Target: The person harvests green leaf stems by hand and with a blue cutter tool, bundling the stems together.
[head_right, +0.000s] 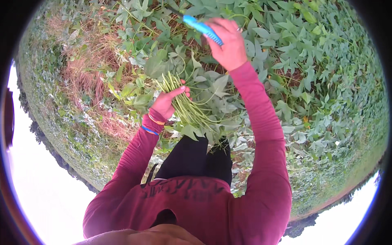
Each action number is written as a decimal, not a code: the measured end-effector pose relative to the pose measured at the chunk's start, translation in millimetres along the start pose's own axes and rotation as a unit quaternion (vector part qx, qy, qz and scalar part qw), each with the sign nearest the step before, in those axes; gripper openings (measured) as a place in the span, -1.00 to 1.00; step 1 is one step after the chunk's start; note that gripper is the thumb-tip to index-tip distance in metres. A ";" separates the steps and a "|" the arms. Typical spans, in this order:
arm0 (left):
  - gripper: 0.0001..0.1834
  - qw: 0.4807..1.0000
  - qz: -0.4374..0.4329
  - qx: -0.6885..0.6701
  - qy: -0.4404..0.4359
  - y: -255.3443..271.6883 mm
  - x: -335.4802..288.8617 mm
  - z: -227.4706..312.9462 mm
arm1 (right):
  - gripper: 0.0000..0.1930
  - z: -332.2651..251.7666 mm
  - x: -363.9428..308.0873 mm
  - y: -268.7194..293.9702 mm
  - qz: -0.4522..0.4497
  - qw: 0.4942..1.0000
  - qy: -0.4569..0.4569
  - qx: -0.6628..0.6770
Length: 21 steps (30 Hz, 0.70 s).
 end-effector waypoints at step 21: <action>-0.57 0.936 -0.045 0.340 0.075 -89.9 -29.7 -26.8 | -0.65 47.7 -266.4 99.8 -0.131 0.822 -0.488 -0.263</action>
Point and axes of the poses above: each hand's wrist, its own x-axis towards the middle knuckle, its own y-axis out of the back of the hand, z = x × y, the point moved 8 cm from there along x, towards the middle knuckle, and after that the axes turned 1 degree about y, right-handed, at the moved point
